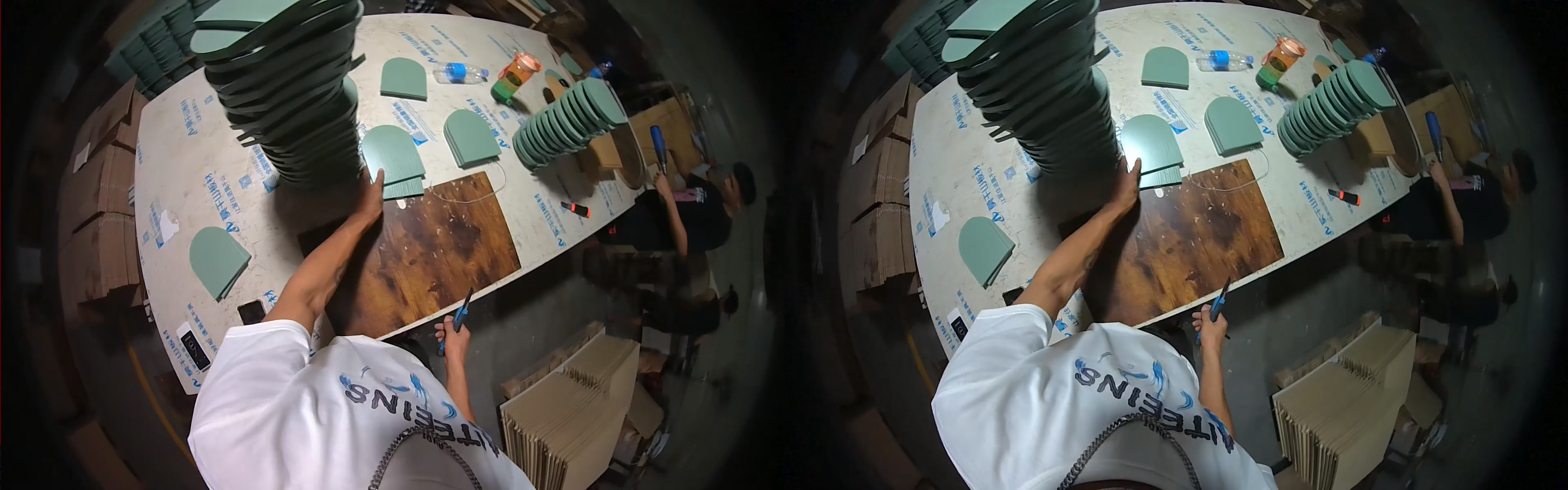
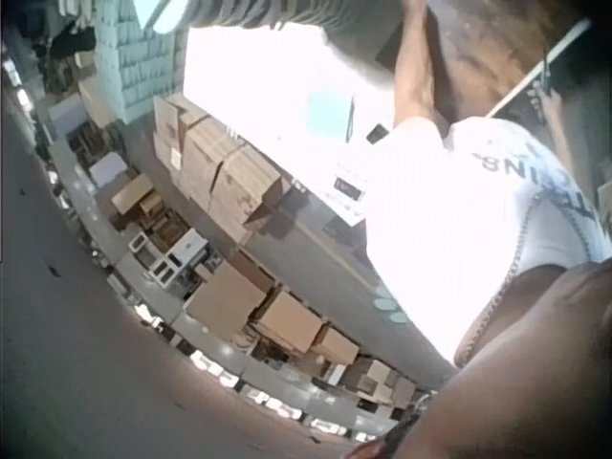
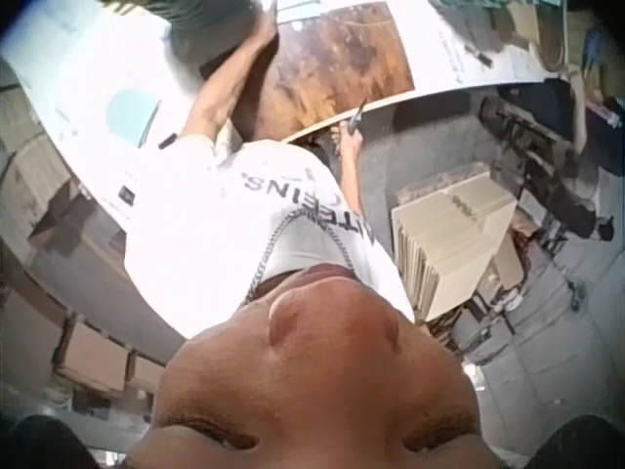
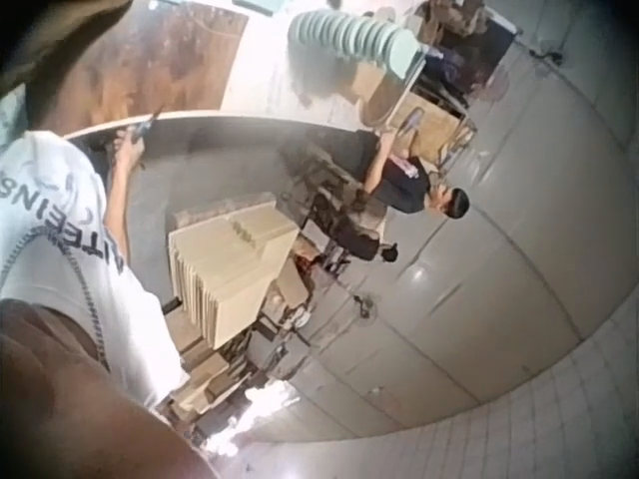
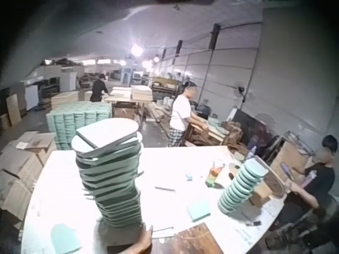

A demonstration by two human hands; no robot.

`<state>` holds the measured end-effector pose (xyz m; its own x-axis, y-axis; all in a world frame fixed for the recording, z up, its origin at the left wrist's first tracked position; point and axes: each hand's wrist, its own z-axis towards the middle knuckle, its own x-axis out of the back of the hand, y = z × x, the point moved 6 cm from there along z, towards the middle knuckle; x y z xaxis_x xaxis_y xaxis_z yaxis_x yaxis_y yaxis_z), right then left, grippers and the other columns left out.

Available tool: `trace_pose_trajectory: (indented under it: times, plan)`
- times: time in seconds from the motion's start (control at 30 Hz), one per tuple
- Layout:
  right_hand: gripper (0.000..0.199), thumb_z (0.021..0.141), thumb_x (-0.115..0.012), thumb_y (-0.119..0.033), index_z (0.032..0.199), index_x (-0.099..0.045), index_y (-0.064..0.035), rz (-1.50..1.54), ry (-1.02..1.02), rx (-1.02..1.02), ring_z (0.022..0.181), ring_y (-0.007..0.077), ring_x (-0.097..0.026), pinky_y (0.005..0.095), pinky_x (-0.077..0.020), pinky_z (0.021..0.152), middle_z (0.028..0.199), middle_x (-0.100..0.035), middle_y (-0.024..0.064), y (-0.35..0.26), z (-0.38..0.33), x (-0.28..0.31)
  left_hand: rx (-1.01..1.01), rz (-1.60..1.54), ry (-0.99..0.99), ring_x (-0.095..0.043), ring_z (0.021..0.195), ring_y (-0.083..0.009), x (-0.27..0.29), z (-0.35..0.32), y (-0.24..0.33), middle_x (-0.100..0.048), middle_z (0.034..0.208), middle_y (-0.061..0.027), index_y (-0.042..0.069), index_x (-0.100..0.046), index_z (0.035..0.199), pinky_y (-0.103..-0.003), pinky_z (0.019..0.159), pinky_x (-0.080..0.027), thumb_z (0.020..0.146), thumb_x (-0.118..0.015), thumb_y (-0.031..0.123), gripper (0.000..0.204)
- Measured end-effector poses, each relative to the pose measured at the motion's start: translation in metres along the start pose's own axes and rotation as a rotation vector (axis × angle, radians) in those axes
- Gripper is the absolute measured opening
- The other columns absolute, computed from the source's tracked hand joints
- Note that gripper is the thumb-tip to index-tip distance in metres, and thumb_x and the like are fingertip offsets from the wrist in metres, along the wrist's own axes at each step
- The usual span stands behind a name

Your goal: The person uses a utility knife to trim the edges of light green semi-circular foam pieces on a wooden workbench. They repeatedly pick up a piece, cut along the curved edge, and stack the finished item with others.

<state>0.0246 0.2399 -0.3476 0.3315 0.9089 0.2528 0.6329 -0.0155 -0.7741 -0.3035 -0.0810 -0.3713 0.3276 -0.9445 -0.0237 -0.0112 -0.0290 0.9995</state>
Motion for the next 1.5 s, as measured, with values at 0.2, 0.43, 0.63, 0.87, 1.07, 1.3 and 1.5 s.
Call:
trace_pose_trajectory:
  times: [0.2,0.43,0.63,0.87,1.07,1.3,1.5]
  plan:
    - [0.024,0.099,-0.065,-0.024,0.104,-0.065,-0.0013,0.026,0.017,-0.028,0.058,0.0138,-0.062,0.0264,-0.0475,0.053,0.081,-0.072,0.0132,0.02,0.006,0.006,0.094,0.261,0.019,-0.04,0.139,-0.0473,0.012,-0.006,-0.003,-0.04,0.147,-0.0365,-0.012,-0.041,0.143,-0.047,0.118,-0.03,0.098,-0.057,0.021,0.058]
    - [0.024,0.099,-0.066,-0.024,0.106,-0.061,-0.0018,0.069,0.054,-0.047,0.055,0.0149,-0.061,0.0271,-0.0469,0.049,0.08,-0.072,0.0151,0.033,0.009,0.02,-0.079,1.142,-0.203,-0.031,0.137,-0.0521,-0.058,0.025,0.054,-0.034,0.149,-0.0341,-0.008,-0.049,0.136,-0.064,0.106,-0.034,0.087,-0.07,0.046,0.075]
    - [0.022,0.099,-0.065,-0.021,0.105,-0.065,-0.0002,0.004,0.134,-0.02,0.056,0.0153,-0.062,0.0276,-0.048,0.05,0.081,-0.073,0.0142,0.049,-0.015,0.051,0.314,1.109,-0.068,-0.002,0.151,-0.0491,-0.07,0.061,0.061,-0.006,0.165,-0.0264,0.009,-0.031,0.155,-0.077,0.111,-0.013,0.077,-0.075,0.063,0.105]
    - [0.019,0.098,-0.065,-0.018,0.099,-0.061,0.0011,0.167,0.271,-0.208,0.059,0.0163,-0.063,0.0291,-0.048,0.052,0.078,-0.071,0.0126,0.092,-0.061,0.096,0.333,1.149,-0.145,-0.001,0.153,-0.0456,-0.072,0.054,0.059,-0.005,0.166,-0.0249,0.014,-0.022,0.16,-0.077,0.112,-0.006,0.079,-0.07,0.059,0.105]
    - [0.017,0.099,-0.063,-0.016,0.096,-0.061,-0.0001,0.109,0.275,-0.222,0.059,0.0173,-0.063,0.0297,-0.0489,0.053,0.078,-0.072,0.0118,0.098,-0.055,0.1,0.284,1.18,-0.209,-0.003,0.152,-0.0485,-0.071,0.04,0.064,0.0,0.166,-0.0262,0.008,-0.022,0.159,-0.074,0.114,-0.007,0.084,-0.068,0.059,0.102]
    - [0.02,0.099,-0.064,-0.02,0.103,-0.064,-0.0002,0.1,0.251,-0.16,0.061,0.016,-0.063,0.0292,-0.0495,0.055,0.081,-0.072,0.0119,0.072,-0.038,0.095,0.269,1.105,-0.168,-0.002,0.151,-0.0508,-0.067,0.017,0.064,0.0,0.165,-0.0295,0.015,-0.027,0.159,-0.076,0.111,-0.013,0.081,-0.072,0.062,0.102]
    - [0.021,0.099,-0.064,-0.02,0.106,-0.064,-0.0007,0.148,0.233,-0.164,0.061,0.0145,-0.063,0.0285,-0.0489,0.054,0.08,-0.073,0.0115,0.081,-0.036,0.091,0.336,1.097,-0.151,0.004,0.15,-0.0508,-0.06,0.013,0.062,0.007,0.166,-0.0263,0.025,-0.026,0.16,-0.076,0.109,-0.021,0.073,-0.076,0.068,0.109]
